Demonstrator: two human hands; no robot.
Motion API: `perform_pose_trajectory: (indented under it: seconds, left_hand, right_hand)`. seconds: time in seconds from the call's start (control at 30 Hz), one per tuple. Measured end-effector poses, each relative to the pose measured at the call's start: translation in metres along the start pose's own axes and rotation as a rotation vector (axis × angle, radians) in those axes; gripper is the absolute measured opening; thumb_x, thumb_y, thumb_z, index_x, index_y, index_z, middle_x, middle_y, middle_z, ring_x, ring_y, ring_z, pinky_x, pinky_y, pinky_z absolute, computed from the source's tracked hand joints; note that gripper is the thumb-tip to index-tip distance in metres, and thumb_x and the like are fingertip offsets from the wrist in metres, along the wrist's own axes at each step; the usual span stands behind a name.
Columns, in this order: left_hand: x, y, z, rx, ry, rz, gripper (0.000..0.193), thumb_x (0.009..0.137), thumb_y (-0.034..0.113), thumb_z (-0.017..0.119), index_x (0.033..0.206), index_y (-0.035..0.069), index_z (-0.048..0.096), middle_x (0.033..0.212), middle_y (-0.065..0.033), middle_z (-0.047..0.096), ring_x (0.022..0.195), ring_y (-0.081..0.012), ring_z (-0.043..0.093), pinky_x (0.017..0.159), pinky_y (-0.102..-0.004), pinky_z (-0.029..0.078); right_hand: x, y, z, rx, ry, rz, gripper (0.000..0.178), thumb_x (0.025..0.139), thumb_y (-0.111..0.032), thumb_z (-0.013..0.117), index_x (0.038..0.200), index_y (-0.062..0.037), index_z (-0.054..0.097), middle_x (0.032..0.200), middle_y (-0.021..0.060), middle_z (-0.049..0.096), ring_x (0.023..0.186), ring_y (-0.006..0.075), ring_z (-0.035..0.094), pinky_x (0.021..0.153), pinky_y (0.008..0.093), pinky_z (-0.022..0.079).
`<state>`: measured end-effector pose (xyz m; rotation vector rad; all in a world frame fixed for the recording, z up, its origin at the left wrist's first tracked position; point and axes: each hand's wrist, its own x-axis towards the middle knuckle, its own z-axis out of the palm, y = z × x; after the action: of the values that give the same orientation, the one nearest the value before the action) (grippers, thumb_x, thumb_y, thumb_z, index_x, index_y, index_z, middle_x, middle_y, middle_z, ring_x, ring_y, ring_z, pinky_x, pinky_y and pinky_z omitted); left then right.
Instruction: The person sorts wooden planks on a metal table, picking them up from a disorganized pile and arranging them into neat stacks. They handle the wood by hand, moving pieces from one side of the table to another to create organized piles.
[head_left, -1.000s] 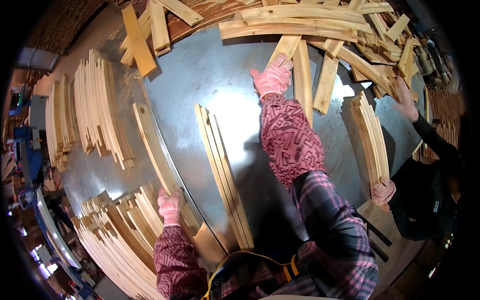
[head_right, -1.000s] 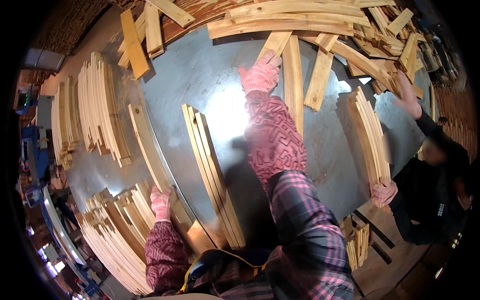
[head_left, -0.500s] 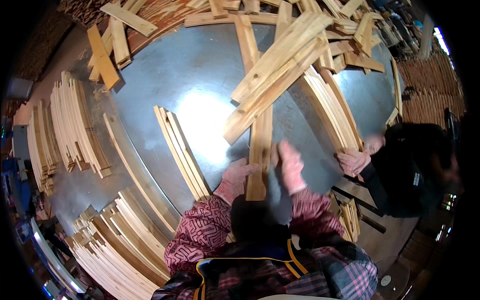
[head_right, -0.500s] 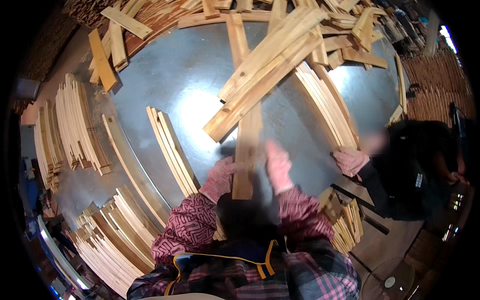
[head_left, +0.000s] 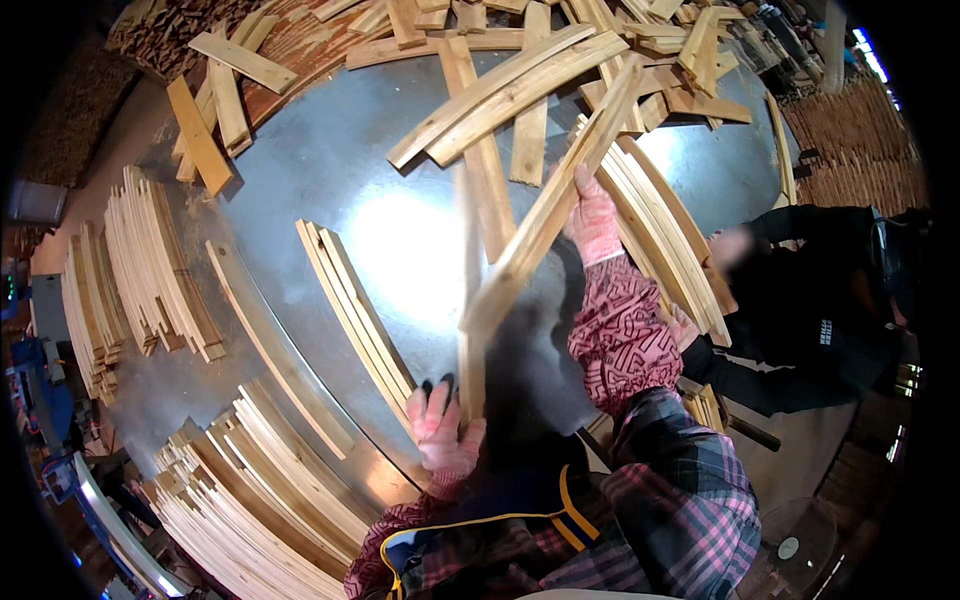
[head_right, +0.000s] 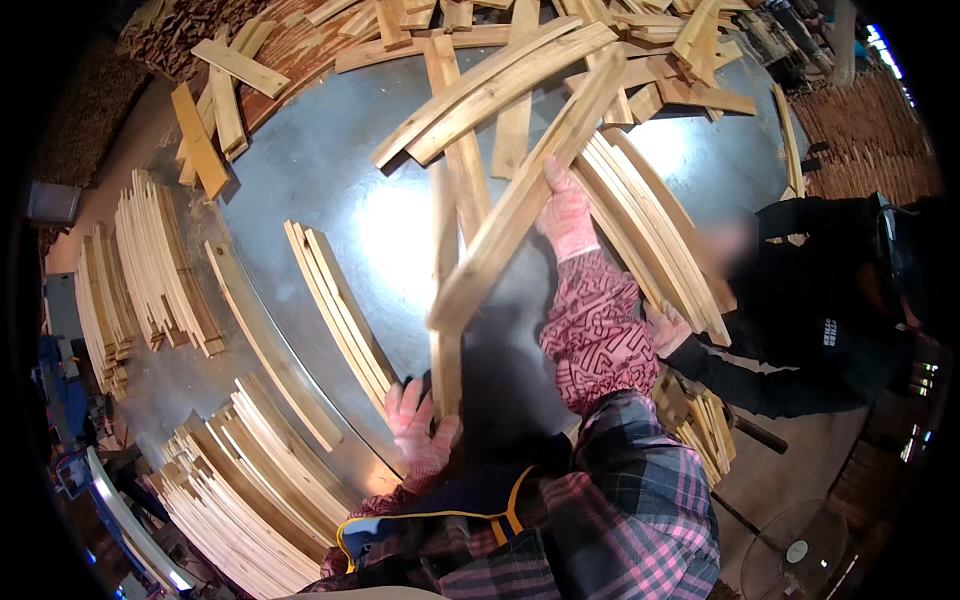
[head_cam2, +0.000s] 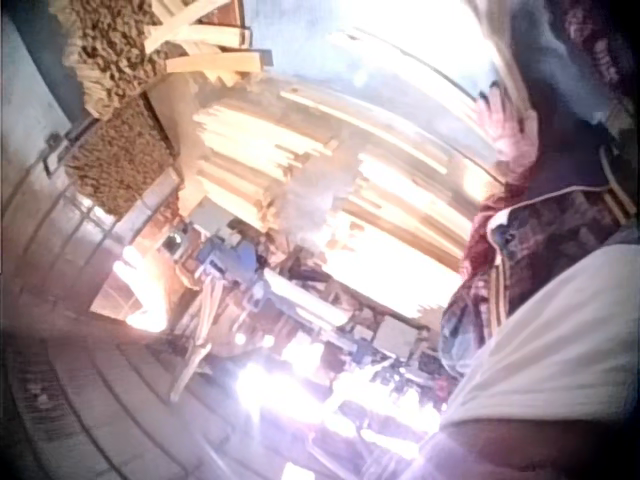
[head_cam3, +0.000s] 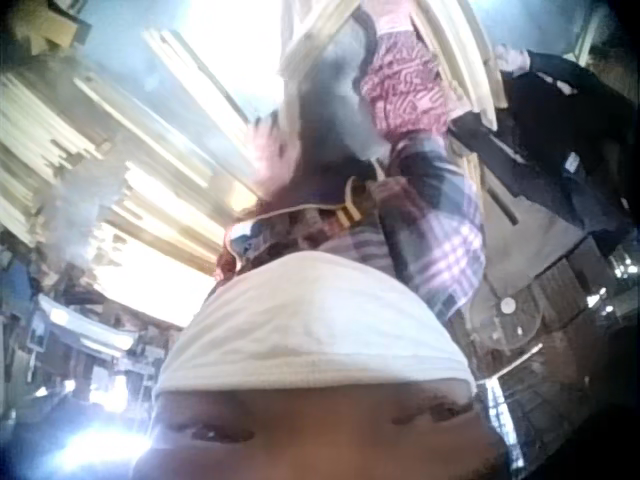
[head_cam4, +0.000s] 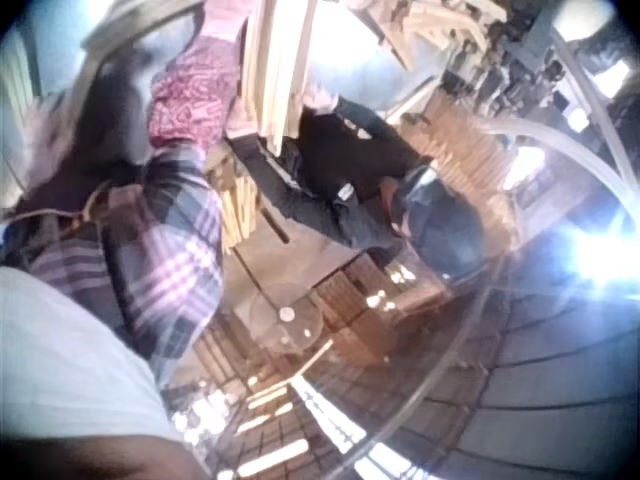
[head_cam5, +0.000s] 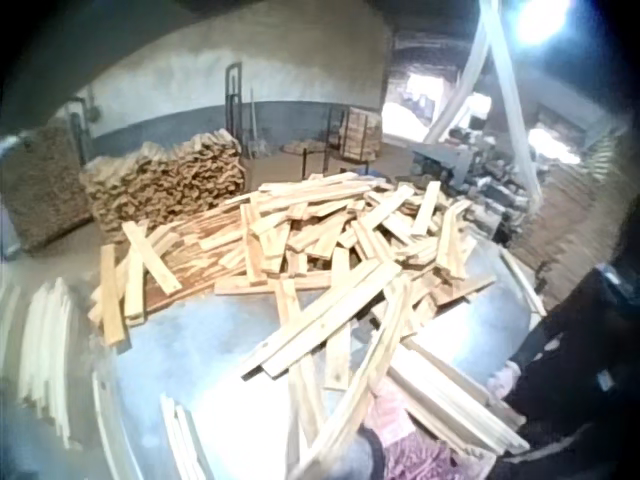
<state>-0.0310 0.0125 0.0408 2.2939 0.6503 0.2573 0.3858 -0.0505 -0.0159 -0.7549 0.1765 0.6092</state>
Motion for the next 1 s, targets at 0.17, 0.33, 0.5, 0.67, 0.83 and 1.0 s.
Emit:
perform_pose_trajectory:
  seconds: [0.17,0.33,0.5,0.67,0.83,1.0]
  left_hand:
    - [-0.047,-0.018,0.006,0.322,0.064,-0.305,0.06,0.076,0.023,0.077,0.134,0.01,0.064,0.156,-0.0229,0.033,0.139,-0.0474,0.035,0.113,-0.0557,0.034]
    - [0.027,-0.017,-0.004,0.188,-0.089,-0.863,0.103,0.077,0.034,0.081,0.161,0.019,0.023,0.159,-0.0312,0.019,0.143,-0.0482,0.031,0.116,-0.0447,0.035]
    - [0.042,-0.031,-0.028,0.053,-0.066,-0.561,0.112,0.074,0.042,0.083,0.161,0.014,0.019,0.16,-0.0294,0.021,0.145,-0.0413,0.031,0.115,-0.0389,0.035]
    - [0.088,-0.051,-0.085,-0.606,-0.207,-0.832,0.082,0.085,0.025,0.078,0.152,0.002,0.037,0.124,-0.0136,0.065,0.083,-0.0181,0.068,0.075,-0.0304,0.055]
    - [0.07,-0.128,-0.106,0.198,0.157,-0.882,0.098,0.081,0.015,0.076,0.16,0.016,0.019,0.15,-0.0237,0.035,0.124,-0.0329,0.049,0.102,-0.0384,0.045]
    - [0.086,-0.161,-0.105,0.142,0.045,-1.158,0.107,0.081,0.007,0.074,0.162,0.034,0.008,0.161,-0.028,0.024,0.143,-0.0451,0.037,0.112,-0.0444,0.042]
  right_hand:
    - [-0.057,0.016,-0.011,0.172,-0.329,0.173,0.069,0.092,-0.055,0.065,0.143,-0.0106,0.052,0.093,0.0042,0.066,0.065,0.0126,0.055,0.052,0.029,0.044]
    - [-0.085,0.066,0.027,-0.103,-0.077,0.376,0.069,0.09,-0.058,0.068,0.135,-0.0075,0.057,0.065,0.0011,0.059,0.048,0.0138,0.05,0.047,0.0281,0.044]
    - [-0.104,0.133,0.079,-0.692,0.033,0.244,0.06,0.094,-0.066,0.057,0.118,-0.0127,0.068,0.073,0.003,0.061,0.064,0.0141,0.061,0.057,0.0294,0.052]
    - [-0.092,0.24,0.113,-1.194,-0.329,0.043,0.081,0.096,-0.071,0.046,0.144,-0.0065,0.052,0.132,0.0199,0.062,0.124,0.0259,0.056,0.111,0.035,0.037]
    - [0.04,0.169,0.125,-0.999,0.299,0.183,0.087,0.087,-0.055,0.067,0.147,0.003,0.041,0.135,0.0285,0.054,0.12,0.0368,0.059,0.104,0.0432,0.045]
    - [0.16,0.195,0.156,-1.22,0.873,0.331,0.083,0.088,-0.041,0.072,0.146,0.0088,0.038,0.135,0.0251,0.057,0.128,0.0345,0.052,0.109,0.0433,0.041]
